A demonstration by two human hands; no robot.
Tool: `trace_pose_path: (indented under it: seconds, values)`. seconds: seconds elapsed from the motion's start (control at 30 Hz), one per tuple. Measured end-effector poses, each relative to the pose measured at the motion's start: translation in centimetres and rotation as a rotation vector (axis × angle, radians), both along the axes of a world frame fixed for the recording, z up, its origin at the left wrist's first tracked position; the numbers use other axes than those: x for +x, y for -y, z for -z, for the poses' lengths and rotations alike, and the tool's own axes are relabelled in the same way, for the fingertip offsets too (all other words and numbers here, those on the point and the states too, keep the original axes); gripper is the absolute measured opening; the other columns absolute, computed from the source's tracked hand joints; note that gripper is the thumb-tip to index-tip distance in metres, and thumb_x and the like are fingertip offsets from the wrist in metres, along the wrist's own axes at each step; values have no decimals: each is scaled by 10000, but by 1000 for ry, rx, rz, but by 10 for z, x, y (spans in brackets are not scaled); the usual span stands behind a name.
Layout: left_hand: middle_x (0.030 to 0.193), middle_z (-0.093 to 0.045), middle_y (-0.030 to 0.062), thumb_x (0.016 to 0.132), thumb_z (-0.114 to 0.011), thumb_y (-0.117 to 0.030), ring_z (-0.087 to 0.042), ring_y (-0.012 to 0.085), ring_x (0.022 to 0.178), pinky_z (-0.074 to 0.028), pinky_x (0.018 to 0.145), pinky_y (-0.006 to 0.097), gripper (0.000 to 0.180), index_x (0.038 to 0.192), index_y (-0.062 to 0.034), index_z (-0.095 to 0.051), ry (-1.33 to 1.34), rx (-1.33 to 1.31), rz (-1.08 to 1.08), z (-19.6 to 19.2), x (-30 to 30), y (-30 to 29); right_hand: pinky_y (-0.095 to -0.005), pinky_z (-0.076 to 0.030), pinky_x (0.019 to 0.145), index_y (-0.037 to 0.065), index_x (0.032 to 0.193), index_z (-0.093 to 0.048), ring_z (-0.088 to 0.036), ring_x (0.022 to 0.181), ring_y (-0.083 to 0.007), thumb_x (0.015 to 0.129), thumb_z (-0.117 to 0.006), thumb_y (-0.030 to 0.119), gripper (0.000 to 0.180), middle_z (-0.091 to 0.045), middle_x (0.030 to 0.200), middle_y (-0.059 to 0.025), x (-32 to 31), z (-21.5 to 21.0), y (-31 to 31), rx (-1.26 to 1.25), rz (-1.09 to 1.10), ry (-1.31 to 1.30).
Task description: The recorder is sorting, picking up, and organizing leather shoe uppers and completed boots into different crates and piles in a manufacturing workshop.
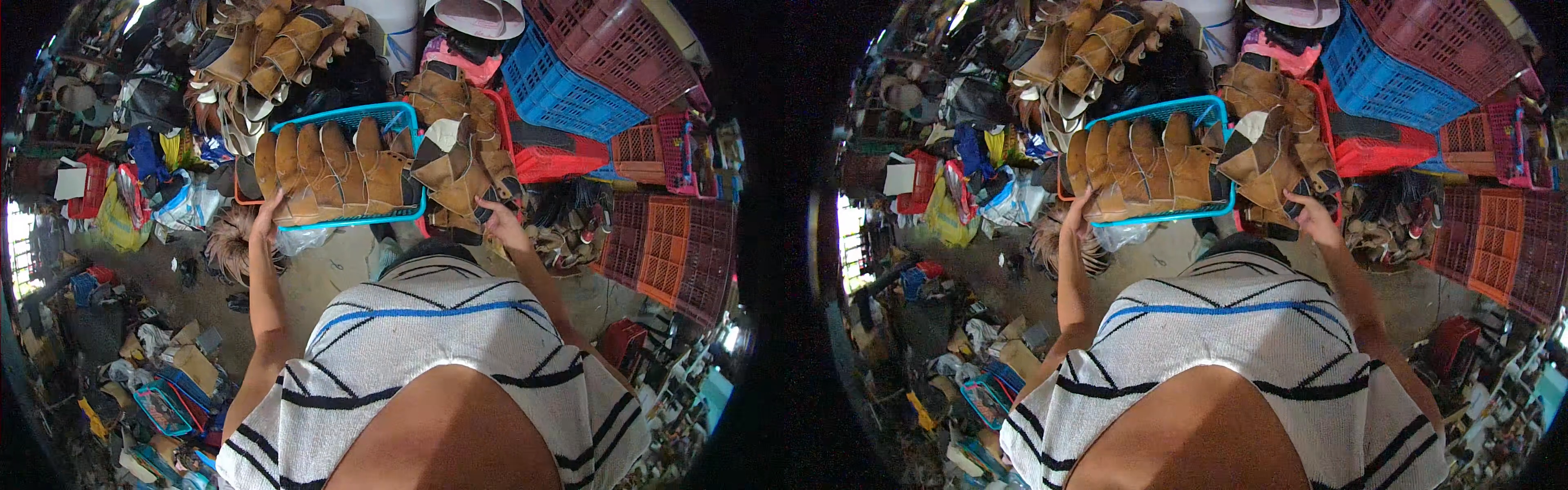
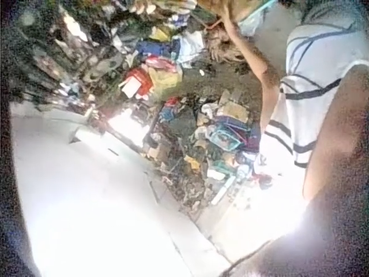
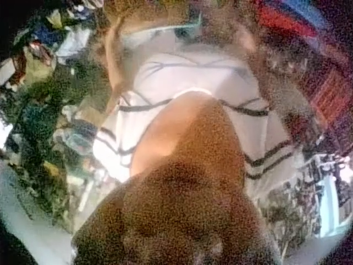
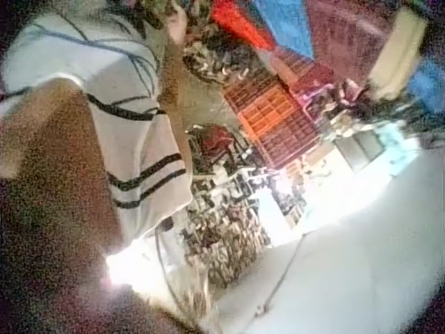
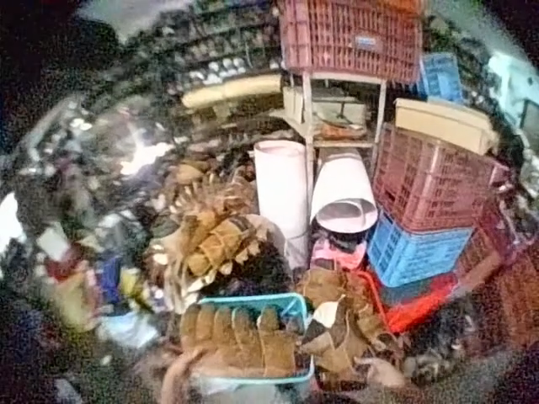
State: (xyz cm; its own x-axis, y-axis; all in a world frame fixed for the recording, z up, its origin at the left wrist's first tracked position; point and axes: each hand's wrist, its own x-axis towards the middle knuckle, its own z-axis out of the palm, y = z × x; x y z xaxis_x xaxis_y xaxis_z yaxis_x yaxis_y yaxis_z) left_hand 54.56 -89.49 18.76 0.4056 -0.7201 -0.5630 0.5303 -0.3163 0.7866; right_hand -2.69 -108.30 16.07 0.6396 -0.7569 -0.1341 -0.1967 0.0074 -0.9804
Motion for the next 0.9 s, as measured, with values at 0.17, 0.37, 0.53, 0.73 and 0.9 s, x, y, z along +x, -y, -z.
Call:
trace_pose_path:
  seconds: [0.17, 0.37, 0.53, 0.73, 0.9]
  values:
    - [1142, -630, 94, 763, -764, -316, -602, 214, 1035, -454, 913, 340, 589, 1214, 4, -558, 47, 119, 170, -12, -15, 22, -255, -438, 663, 73, 1089, -611, -551, 706, -125, 789, -641, 28, 305, -603, 855, -19, 17, -3, 10, 636, 316, 182]
    - [1249, -551, 139, 724, -802, -283, -556, 258, 1109, -448, 924, 349, 771, 1325, 22, -427, 535, -39, -107, 6, -49, 29, -310, -498, 776, 76, 1006, -613, -648, 843, -183, 805, -717, 105, 228, -670, 959, -46, 19, 11, 16, 1122, 477, 322]
    - [1391, -417, 197, 795, -699, -367, -387, 379, 1279, -295, 1027, 509, 799, 1424, -51, -320, 1918, 473, -290, -36, -116, 65, -339, -478, 838, 34, 1043, -594, -630, 936, -194, 831, -663, 74, 226, -657, 1028, -62, 17, 3, 14, 1080, 438, 454]
    - [1344, -412, 235, 769, -623, -591, -321, 408, 1284, -181, 1013, 630, 659, 1190, -85, -589, 1679, 132, 478, -17, -177, 124, -332, -466, 881, 20, 1053, -586, -628, 968, -195, 841, -621, 48, 217, -645, 1061, -82, 28, 4, -12, 573, 358, 438]
    - [1313, -458, 190, 710, -684, -566, -263, 386, 1349, -95, 1026, 703, 623, 1046, -42, -654, 1675, 294, 505, 18, -158, 169, -331, -498, 817, -18, 1174, -499, -630, 967, -202, 734, -682, -53, 478, -636, 1058, -111, 25, -3, -25, 564, 553, 547]
